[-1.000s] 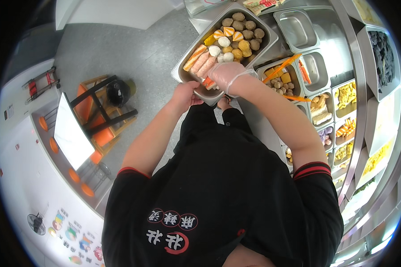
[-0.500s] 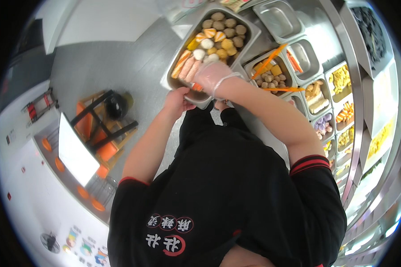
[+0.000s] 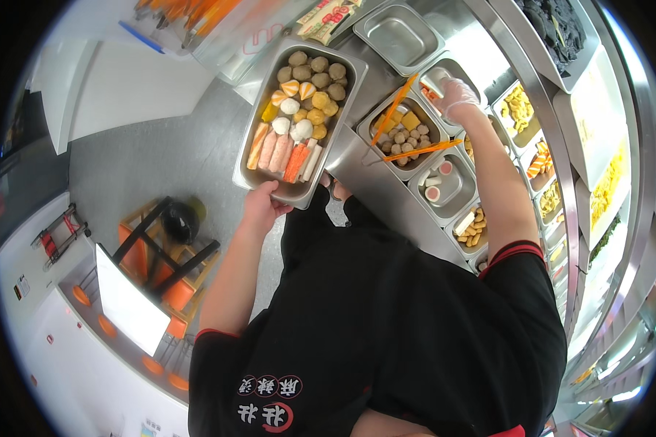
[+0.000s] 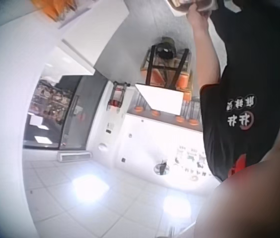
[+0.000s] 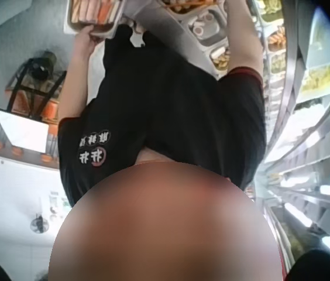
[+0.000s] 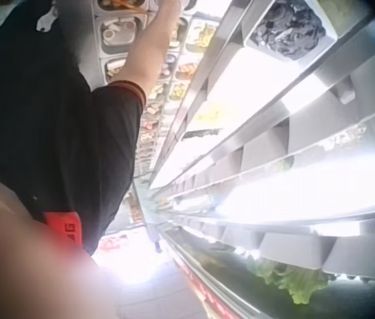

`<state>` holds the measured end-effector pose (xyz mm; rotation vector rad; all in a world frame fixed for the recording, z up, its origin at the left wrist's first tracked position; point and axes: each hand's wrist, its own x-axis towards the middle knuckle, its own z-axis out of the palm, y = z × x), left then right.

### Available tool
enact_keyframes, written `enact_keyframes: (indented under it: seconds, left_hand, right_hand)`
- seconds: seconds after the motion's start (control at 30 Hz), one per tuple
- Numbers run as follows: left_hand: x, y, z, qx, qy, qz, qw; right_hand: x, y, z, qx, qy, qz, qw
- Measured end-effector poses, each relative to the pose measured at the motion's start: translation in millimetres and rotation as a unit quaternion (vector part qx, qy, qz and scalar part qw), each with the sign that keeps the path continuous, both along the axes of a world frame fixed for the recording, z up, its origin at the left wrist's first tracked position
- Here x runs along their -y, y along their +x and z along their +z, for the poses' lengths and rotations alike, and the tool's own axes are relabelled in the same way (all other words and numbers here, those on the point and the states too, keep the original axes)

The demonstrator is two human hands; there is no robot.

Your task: The person assembles food trays by selecting various items from a display case, including meatballs, fish balls, tofu, and fried snacks. They place the items into metal trays using gloved hands and arrange them neatly.

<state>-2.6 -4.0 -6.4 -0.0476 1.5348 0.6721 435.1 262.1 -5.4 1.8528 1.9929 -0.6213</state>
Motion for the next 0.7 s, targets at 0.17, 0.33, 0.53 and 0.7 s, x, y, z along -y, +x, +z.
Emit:
enact_keyframes:
  seconds: [0.17,0.33,0.53,0.7]
  left_hand:
    - [-4,3,6,-0.006,-0.011,0.0,1.0]
    - [-5,6,7,-0.005,-0.009,0.017,1.0]
    - [-2,5,2,-0.025,-0.021,0.018,0.999]
    - [-2,5,2,-0.017,-0.017,0.022,0.999]
  right_hand:
    - [-11,7,-31,-0.033,-0.026,0.051,0.998]
    - [-16,2,-39,-0.061,0.029,0.113,0.991]
    - [-13,2,-29,-0.074,0.071,-0.022,0.994]
    - [27,-40,33,-0.211,0.134,0.014,0.968]
